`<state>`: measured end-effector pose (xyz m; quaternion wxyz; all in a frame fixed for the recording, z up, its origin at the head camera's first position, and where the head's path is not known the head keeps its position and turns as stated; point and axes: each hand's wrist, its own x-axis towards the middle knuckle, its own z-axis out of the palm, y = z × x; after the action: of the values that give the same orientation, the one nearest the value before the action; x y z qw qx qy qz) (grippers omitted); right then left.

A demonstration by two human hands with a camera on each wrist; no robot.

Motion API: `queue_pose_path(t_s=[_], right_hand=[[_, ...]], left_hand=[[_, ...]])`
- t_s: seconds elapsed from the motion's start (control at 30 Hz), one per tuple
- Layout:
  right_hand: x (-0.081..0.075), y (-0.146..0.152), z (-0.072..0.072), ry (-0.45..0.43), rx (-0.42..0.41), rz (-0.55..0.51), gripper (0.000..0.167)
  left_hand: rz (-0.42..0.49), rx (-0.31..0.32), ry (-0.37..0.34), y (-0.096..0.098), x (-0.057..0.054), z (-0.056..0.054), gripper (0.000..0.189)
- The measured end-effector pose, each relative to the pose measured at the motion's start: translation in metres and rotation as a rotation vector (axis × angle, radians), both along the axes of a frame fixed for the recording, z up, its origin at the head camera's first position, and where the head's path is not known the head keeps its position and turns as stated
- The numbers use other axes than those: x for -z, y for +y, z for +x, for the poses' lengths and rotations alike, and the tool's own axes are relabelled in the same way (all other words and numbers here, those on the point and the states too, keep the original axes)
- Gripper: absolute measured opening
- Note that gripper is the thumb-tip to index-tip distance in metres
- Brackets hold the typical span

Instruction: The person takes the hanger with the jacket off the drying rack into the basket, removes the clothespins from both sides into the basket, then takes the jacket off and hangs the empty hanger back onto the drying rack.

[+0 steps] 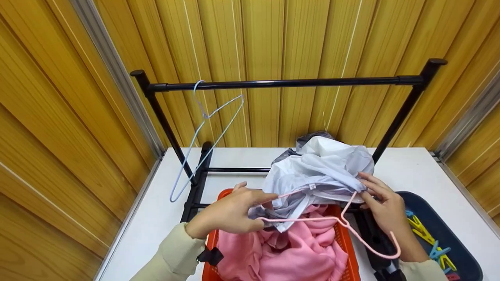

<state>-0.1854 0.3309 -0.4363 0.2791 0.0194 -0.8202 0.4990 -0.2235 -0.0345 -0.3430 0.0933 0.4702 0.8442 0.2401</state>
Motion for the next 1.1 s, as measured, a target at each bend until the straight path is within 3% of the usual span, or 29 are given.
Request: queue_pose_path(t_s=[0.4,0.73,1.1], right_hand=[[0.008,0.008,-0.006,-0.042,0.004,-0.040,0.028],[0.011,0.013,-0.009,-0.131,0.201,0.030,0.026],[0.020,0.021,-0.011,-0.221,0.249,-0.050,0.029]], left_hand=[[-0.023,-0.028,-0.034,-0.022,-0.014,0.003,0.060],[0.035,0.065,-0.079,-0.035,-0.019,0.001,0.059],[0.028,0.077,-0.098,-0.045,-0.025,0.001,0.064]])
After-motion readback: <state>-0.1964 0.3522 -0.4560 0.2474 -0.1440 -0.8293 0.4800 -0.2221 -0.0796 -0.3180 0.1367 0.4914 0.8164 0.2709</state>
